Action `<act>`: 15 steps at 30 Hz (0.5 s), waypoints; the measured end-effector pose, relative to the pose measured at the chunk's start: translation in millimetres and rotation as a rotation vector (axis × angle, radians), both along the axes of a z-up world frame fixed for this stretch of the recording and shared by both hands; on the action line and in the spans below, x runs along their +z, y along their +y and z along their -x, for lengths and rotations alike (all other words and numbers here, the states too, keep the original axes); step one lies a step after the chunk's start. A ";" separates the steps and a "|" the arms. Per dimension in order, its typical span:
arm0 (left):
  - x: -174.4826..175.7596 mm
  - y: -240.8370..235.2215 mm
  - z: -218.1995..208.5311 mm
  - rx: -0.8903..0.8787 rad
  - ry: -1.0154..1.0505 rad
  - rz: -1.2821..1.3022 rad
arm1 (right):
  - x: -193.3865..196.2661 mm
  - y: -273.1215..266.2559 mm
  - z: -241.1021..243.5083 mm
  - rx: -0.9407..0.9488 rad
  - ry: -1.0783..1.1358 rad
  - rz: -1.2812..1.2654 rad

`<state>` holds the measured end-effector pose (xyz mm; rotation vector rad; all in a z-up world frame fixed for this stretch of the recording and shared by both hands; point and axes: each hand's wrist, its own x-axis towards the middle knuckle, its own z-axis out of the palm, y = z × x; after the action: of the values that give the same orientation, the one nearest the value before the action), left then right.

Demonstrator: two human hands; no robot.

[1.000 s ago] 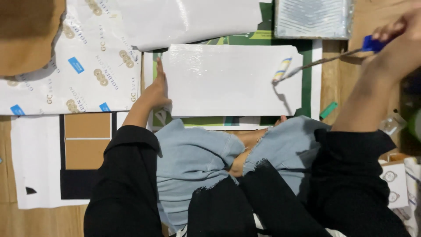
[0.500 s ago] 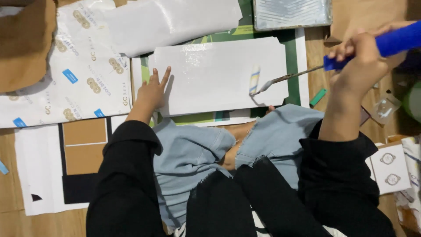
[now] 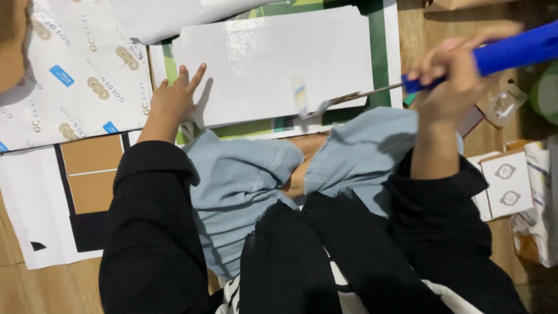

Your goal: The person sits on the floor and uses a blue-handled roller to apply a clear adhesive to a white sheet. They then place brown cardboard rectangles onto the adhesive-covered surface and press them down.

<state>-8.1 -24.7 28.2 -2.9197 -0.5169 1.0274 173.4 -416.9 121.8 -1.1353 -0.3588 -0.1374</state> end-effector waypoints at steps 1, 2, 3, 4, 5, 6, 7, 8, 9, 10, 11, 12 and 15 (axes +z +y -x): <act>-1.9 -0.5 3.7 -0.007 0.003 0.006 | 14.5 -0.8 7.0 -0.007 0.003 0.006; -2.7 0.8 2.3 -0.030 -0.012 -0.005 | 30.1 -0.1 10.3 -0.088 0.017 -0.005; -3.1 2.1 0.3 -0.053 -0.027 -0.016 | 46.1 0.7 13.2 -0.170 0.032 -0.017; -4.2 2.1 -0.4 -0.059 -0.033 -0.017 | 43.7 0.9 16.1 -0.176 0.026 -0.018; -5.5 2.4 -1.8 -0.063 -0.055 -0.021 | 41.0 1.5 18.3 -0.113 0.106 0.024; -7.2 3.6 -1.5 -0.067 -0.070 -0.024 | 36.7 3.1 20.8 -0.049 0.195 0.065; -7.1 4.3 -1.2 -0.072 -0.068 -0.024 | 27.9 0.8 19.0 -0.054 0.197 0.064; -7.5 4.6 -1.8 -0.068 -0.042 -0.012 | 19.8 -1.6 16.4 0.043 0.123 0.074; -8.6 5.4 -2.5 -0.065 -0.016 0.000 | 11.1 -3.6 13.9 0.138 0.046 0.083; -9.7 6.0 -1.6 -0.063 -0.009 0.007 | 9.7 -10.6 6.3 0.140 0.054 0.089; -11.0 6.9 -0.7 -0.063 -0.010 0.016 | 8.1 -17.4 -1.3 0.105 0.121 0.045; -11.2 9.8 -1.6 -0.064 -0.016 0.020 | 6.9 -22.5 -10.1 0.070 0.183 -0.002; -12.8 12.9 2.3 -0.026 -0.002 0.071 | 23.4 -33.5 -17.3 -0.063 0.239 0.039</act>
<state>-10.4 -11.7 15.3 -2.9808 -0.4504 1.0616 190.8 -450.4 145.2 -1.1879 -0.1137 -0.0492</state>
